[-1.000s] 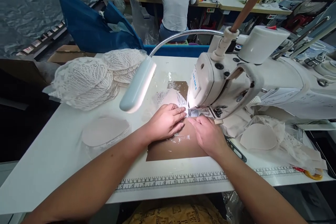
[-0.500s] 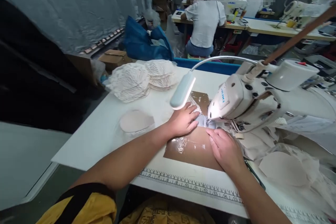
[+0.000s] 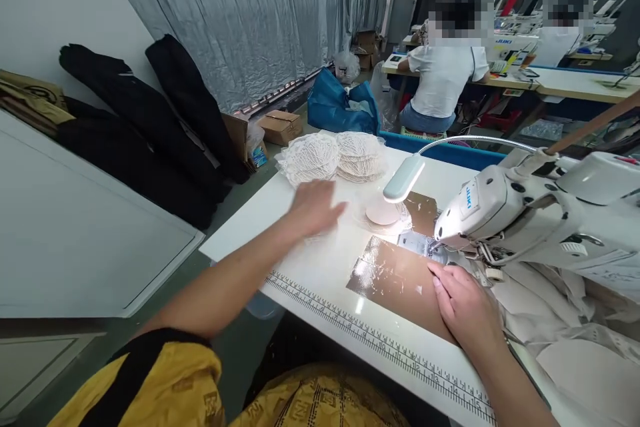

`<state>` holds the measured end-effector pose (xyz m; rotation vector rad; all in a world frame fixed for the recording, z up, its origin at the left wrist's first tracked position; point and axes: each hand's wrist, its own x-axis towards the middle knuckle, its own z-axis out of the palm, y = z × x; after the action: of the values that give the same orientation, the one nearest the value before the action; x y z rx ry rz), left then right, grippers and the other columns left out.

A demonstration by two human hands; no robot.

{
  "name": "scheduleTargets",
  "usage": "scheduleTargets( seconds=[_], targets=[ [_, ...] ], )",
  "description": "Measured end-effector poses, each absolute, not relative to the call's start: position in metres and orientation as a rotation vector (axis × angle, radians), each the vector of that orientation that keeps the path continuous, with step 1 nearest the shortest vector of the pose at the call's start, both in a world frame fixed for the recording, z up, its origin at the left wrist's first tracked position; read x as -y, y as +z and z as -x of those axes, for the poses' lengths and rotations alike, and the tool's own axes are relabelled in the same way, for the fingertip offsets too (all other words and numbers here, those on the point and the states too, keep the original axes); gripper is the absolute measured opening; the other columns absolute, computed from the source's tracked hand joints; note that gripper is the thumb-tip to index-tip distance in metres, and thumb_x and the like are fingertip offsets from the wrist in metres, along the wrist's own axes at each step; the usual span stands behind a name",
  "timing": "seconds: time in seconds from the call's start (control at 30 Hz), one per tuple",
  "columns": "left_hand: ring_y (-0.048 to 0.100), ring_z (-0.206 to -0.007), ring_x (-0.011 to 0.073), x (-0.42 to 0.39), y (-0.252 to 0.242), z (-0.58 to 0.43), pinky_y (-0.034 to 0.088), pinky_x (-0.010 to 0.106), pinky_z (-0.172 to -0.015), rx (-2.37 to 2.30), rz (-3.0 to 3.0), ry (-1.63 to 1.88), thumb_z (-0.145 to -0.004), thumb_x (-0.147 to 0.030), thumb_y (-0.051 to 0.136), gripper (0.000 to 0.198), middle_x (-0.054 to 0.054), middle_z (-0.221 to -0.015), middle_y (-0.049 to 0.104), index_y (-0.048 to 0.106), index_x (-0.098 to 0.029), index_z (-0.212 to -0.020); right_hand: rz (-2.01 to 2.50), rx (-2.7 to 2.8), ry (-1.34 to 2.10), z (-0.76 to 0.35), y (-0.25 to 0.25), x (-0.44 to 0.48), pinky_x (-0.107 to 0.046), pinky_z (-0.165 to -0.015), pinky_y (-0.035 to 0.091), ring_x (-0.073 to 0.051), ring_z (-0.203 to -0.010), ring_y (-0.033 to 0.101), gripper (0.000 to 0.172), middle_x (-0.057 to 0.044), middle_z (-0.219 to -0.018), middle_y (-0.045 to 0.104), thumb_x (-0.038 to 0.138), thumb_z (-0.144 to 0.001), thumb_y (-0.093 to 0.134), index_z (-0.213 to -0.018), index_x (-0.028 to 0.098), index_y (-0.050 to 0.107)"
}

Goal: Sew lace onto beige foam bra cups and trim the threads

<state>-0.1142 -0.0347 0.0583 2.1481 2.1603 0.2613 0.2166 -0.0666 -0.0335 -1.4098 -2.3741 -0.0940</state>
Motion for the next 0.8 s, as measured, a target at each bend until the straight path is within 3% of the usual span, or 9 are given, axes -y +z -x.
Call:
scheduleTargets(
  seconds=[0.1,0.2,0.33,0.4,0.47,0.6,0.8],
  targets=[
    [0.051,-0.110,0.0395,0.053,0.044,0.159,0.038,0.054,-0.094,-2.319,-1.918,0.207,-0.086,-0.040,0.048,0.031,0.021,-0.105,0.061,0.056,-0.010,-0.093,1.428,2.369,-0.052,-0.216,-0.035,0.067,-0.033,-0.065,0.044,-0.022,-0.079,0.063,0.035,-0.006,-0.091,0.069,0.024,-0.094,0.039,-0.113,0.020,0.068],
    [0.058,-0.098,0.0270,0.077,0.028,0.171,0.046,0.038,-0.085,-2.145,-1.951,0.304,-0.087,-0.035,0.045,0.019,0.011,-0.100,0.061,0.049,-0.016,-0.084,1.422,2.363,-0.009,-0.215,-0.035,0.066,-0.033,-0.068,0.045,-0.023,-0.084,0.064,0.035,-0.007,-0.094,0.069,0.022,-0.094,0.039,-0.113,0.018,0.068],
    [0.056,-0.071,0.0151,0.097,0.028,0.129,0.045,0.024,-0.061,-1.413,-1.690,0.574,-0.089,-0.047,0.046,0.028,0.001,-0.083,0.058,0.045,-0.019,-0.088,1.437,2.305,0.083,-0.213,-0.028,0.067,-0.034,-0.071,0.046,-0.023,-0.087,0.064,0.034,-0.006,-0.098,0.070,0.023,-0.093,0.041,-0.113,0.019,0.068],
    [0.058,-0.076,0.0155,0.093,0.033,0.095,0.047,0.024,-0.063,-1.096,-1.602,0.542,-0.086,-0.044,0.054,0.029,0.002,-0.091,0.060,0.049,-0.019,-0.101,1.428,2.210,0.179,-0.212,-0.023,0.069,-0.032,-0.075,0.047,-0.021,-0.090,0.065,0.032,-0.005,-0.102,0.070,0.024,-0.093,0.042,-0.112,0.021,0.068],
    [0.060,-0.092,0.0200,0.080,0.034,0.061,0.050,0.029,-0.075,-0.973,-1.674,0.497,-0.084,-0.035,0.058,0.035,0.005,-0.108,0.061,0.051,-0.020,-0.114,1.403,2.087,0.281,-0.213,-0.017,0.071,-0.029,-0.077,0.047,-0.019,-0.091,0.065,0.029,-0.004,-0.102,0.071,0.027,-0.094,0.044,-0.107,0.022,0.069],
    [0.058,-0.110,0.0263,0.044,0.020,0.011,0.046,0.040,-0.095,-1.043,-2.002,0.467,-0.076,-0.018,0.059,0.041,0.010,-0.119,0.062,0.055,-0.016,-0.117,1.300,2.005,0.415,-0.215,-0.011,0.073,-0.027,-0.068,0.046,-0.017,-0.076,0.062,0.027,-0.003,-0.079,0.068,0.030,-0.094,0.046,-0.084,0.021,0.070],
    [0.064,-0.084,0.0210,0.014,0.016,-0.004,0.052,0.033,-0.073,-1.283,-2.279,0.452,-0.084,-0.013,0.050,0.020,0.007,-0.092,0.068,0.060,-0.014,-0.101,1.247,2.275,0.380,-0.213,-0.011,0.073,-0.026,-0.063,0.038,-0.015,-0.069,0.056,0.025,-0.002,-0.070,0.063,0.024,-0.092,0.050,-0.077,0.020,0.069]
  ],
)
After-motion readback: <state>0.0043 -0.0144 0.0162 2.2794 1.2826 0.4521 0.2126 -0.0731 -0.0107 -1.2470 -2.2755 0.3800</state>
